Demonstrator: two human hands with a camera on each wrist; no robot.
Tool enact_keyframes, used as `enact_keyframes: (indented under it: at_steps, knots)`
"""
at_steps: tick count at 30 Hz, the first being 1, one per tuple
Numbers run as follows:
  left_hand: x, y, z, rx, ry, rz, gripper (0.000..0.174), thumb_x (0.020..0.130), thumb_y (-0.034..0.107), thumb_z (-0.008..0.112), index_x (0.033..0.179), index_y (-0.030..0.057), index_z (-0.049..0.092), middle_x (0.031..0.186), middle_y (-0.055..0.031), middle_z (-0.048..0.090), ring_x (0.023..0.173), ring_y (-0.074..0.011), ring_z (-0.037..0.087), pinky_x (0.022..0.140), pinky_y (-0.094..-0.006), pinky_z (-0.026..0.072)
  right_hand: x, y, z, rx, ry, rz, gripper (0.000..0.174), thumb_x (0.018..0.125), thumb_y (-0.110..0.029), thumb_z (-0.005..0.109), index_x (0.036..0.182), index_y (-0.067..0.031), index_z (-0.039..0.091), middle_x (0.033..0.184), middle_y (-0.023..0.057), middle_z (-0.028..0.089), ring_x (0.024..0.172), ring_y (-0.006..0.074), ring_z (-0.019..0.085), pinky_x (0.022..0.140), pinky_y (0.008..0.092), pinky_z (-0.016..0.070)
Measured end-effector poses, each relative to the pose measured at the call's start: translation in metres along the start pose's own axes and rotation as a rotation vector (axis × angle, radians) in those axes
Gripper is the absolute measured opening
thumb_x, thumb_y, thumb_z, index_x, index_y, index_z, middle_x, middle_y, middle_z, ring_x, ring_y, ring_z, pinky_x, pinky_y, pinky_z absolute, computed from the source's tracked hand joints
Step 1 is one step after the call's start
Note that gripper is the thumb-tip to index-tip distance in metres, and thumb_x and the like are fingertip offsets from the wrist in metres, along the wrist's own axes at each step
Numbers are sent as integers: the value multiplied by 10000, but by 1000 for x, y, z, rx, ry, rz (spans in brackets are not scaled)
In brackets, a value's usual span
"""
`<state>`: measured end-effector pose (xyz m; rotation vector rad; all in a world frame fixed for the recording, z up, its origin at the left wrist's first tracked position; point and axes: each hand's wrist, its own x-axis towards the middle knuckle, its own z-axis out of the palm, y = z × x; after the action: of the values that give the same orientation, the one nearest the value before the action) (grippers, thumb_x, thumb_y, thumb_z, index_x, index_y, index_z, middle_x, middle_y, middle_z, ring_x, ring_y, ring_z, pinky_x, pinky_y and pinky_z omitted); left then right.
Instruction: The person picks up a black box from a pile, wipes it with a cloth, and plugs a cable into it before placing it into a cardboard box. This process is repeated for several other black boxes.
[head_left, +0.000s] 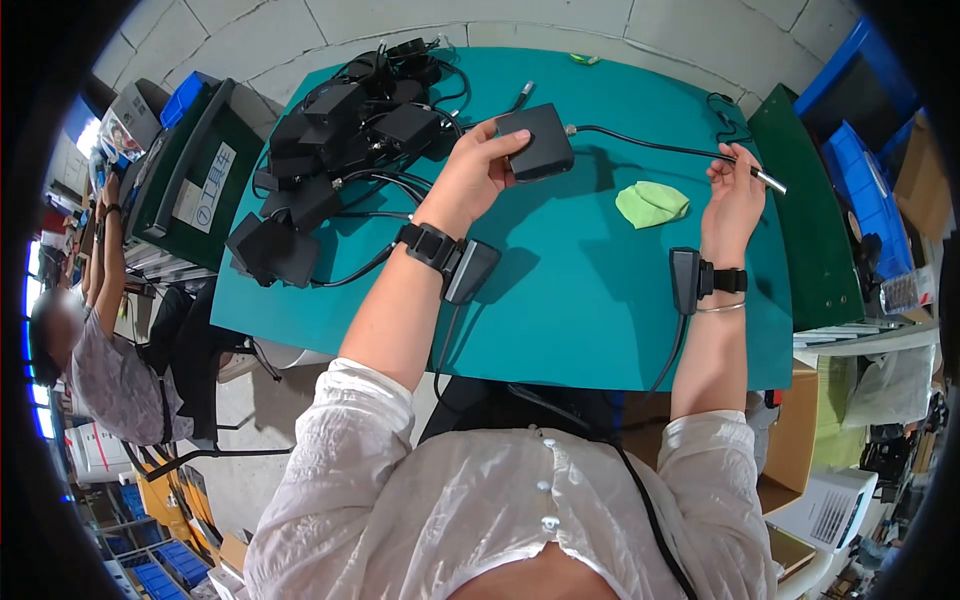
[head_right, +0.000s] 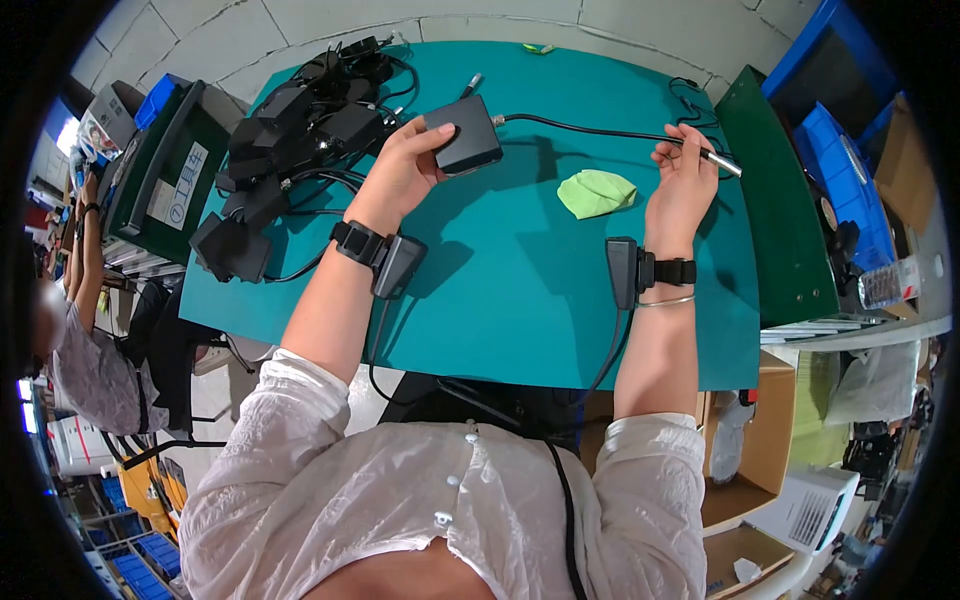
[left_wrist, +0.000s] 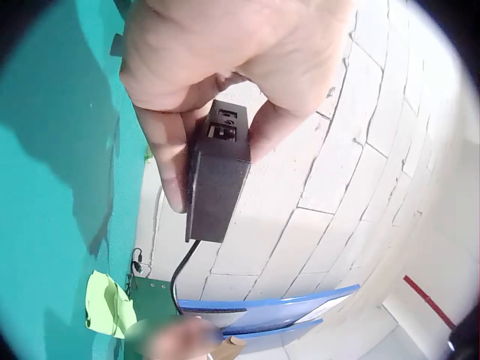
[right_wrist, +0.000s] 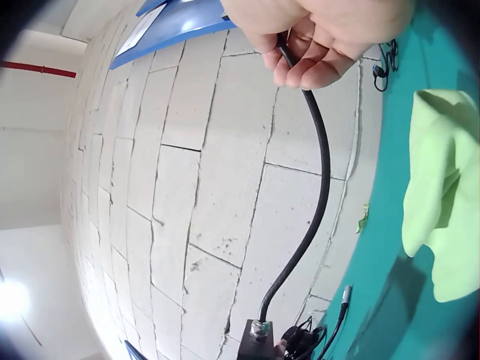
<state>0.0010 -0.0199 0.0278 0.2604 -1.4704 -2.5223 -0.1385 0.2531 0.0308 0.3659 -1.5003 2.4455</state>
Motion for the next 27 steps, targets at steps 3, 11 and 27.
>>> enact_keyframes:
  at_steps: [3,11,27]
  knots:
    - [-3,1,2,-120,-6,10,502,909,141,570,1325,-69,383,1133,-176,580,1010,-255,636,875,-411,555,0,-1,0,-21,-6,12,232,991,-190,500,1077,13,569,974,93,621,743,127,547,675,269,468]
    - [6,-2,-11,-386,-108,-103,411,989,164,443,1274,-119,355,1197,-267,540,1096,-385,594,853,-399,600,0,0,-2,-30,-12,23,217,988,-198,509,1047,-6,592,878,60,605,648,98,490,595,243,409]
    - [0,-6,5,-334,-386,-123,786,973,556,345,1437,-59,189,1346,-335,347,1253,-399,458,1032,-453,456,-15,4,13,-416,-229,-129,217,949,-252,596,906,-48,653,722,-5,568,625,47,473,545,226,378]
